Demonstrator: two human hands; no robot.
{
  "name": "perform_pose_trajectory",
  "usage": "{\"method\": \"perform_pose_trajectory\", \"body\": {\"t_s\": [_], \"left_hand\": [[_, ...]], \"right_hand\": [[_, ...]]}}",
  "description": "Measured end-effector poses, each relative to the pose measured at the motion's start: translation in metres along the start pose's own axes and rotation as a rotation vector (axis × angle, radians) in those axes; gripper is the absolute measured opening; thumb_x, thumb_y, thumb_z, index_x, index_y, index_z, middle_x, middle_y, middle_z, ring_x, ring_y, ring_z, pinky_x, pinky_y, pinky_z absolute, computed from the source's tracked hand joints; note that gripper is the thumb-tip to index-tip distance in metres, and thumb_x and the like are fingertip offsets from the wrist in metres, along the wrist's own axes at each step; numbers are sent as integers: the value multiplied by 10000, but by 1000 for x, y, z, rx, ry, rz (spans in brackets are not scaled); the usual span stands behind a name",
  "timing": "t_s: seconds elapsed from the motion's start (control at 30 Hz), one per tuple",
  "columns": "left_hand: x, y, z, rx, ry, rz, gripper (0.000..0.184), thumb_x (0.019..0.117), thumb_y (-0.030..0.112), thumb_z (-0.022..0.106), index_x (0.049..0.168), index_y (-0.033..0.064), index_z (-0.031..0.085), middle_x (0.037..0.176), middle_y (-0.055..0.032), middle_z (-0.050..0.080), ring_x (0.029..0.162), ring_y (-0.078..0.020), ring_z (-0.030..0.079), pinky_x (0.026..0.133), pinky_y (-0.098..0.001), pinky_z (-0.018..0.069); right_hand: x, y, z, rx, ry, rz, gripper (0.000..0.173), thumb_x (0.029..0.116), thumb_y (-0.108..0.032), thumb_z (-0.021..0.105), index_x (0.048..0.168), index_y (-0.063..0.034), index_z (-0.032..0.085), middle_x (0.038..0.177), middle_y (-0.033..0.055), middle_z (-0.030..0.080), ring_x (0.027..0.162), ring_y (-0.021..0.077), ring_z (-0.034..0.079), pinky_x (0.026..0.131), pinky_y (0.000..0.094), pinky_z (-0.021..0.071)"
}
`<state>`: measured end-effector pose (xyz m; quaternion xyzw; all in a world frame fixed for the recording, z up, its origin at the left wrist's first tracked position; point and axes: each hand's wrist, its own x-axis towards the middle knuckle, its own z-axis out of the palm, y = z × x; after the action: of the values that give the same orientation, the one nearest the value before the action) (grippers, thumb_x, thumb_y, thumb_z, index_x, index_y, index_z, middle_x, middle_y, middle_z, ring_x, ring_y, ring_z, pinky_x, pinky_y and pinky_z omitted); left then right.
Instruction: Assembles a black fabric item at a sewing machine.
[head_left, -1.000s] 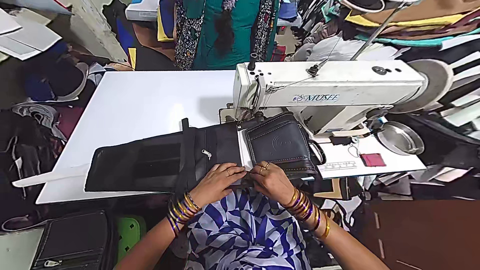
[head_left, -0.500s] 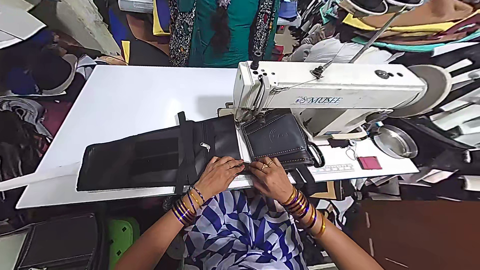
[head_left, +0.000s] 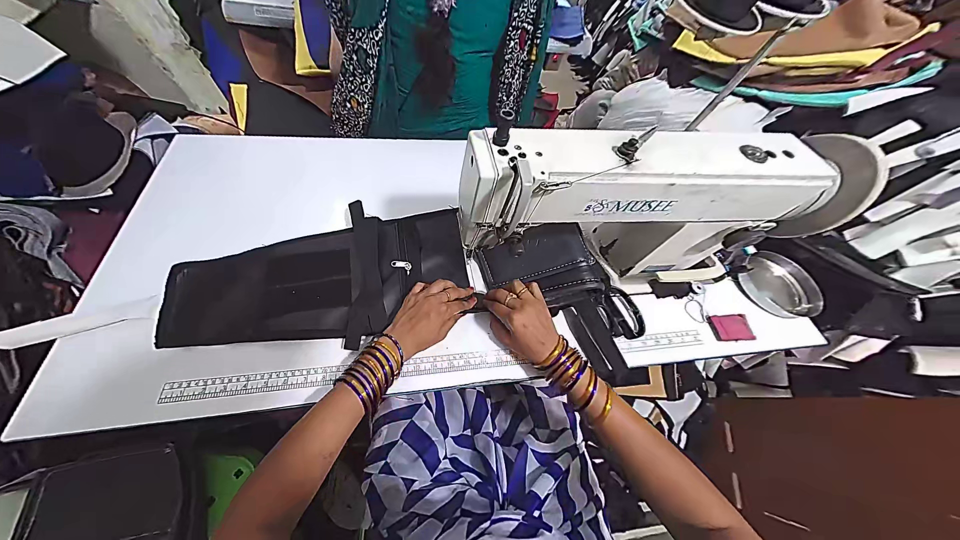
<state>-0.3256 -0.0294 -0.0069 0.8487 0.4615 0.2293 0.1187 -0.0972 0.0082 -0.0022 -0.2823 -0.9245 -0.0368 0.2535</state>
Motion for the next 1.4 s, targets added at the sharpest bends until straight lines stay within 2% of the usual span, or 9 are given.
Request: {"method": "perform_pose_trajectory", "body": {"t_s": [0.27,0.4,0.53,0.6,0.67,0.9,1.03,1.13,1.4], "left_hand": [[16,-26,-5,-3,18,8,316,1019,173,522,1222,121,759,1361,-43,678,1303,-287,595,987,-554,458],[21,-29,-5,4,33,12,346,1028,203,490,1250,145,749,1350,-67,684,1291,-335,603,982,-599,453],[23,-31,-5,-2,71,36,358,1019,220,480,1226,130,758,1344,-70,688,1256,-366,623,955,-614,460],[22,-33,-2,-4,105,51,368,1008,229,475,1195,115,771,1325,-74,699,1229,-374,638,937,-606,464],[23,-33,-2,7,116,61,374,1009,235,467,1187,113,773,1319,-73,702,1219,-374,643,933,-596,467],[22,-28,-3,52,100,27,353,998,211,504,1250,103,727,1337,-83,690,1232,-375,636,955,-594,468],[25,-26,-4,112,64,34,400,991,191,502,1356,173,665,1354,-111,667,1236,-408,618,936,-619,464],[24,-25,-5,90,49,40,374,1010,174,485,1309,183,709,1382,-119,650,1250,-427,602,951,-633,449],[25,-24,-5,89,54,38,360,1007,161,510,1304,179,711,1383,-118,649,1257,-420,600,961,-627,449]], "right_hand": [[18,11,17,-1,45,19,177,808,-91,637,889,-29,781,1036,130,760,971,379,683,756,553,479],[6,10,-5,221,53,108,277,860,-28,579,1035,-30,794,1121,125,760,1082,318,699,927,505,518],[-54,48,-72,116,334,648,186,878,-20,605,938,51,767,887,185,747,811,290,728,752,456,585],[-87,87,-110,-53,190,1034,203,957,-28,615,1077,84,734,1017,278,722,948,426,709,860,591,540],[-115,128,-123,-149,99,1201,213,971,-75,644,1104,66,732,1093,311,697,1041,489,668,926,661,483],[-131,173,-120,-221,19,1205,187,922,-108,712,972,69,745,1043,312,691,995,504,664,856,688,486],[-137,176,-124,-94,100,1242,198,960,-90,684,1050,80,730,1057,313,700,1013,492,669,926,665,480],[-140,176,-127,-77,102,1253,256,1019,-148,614,1096,67,729,1078,301,708,1035,475,673,945,651,469],[-123,178,-130,-176,-145,1247,306,894,-155,770,1048,98,696,1142,341,651,1115,514,623,936,680,468]]}}
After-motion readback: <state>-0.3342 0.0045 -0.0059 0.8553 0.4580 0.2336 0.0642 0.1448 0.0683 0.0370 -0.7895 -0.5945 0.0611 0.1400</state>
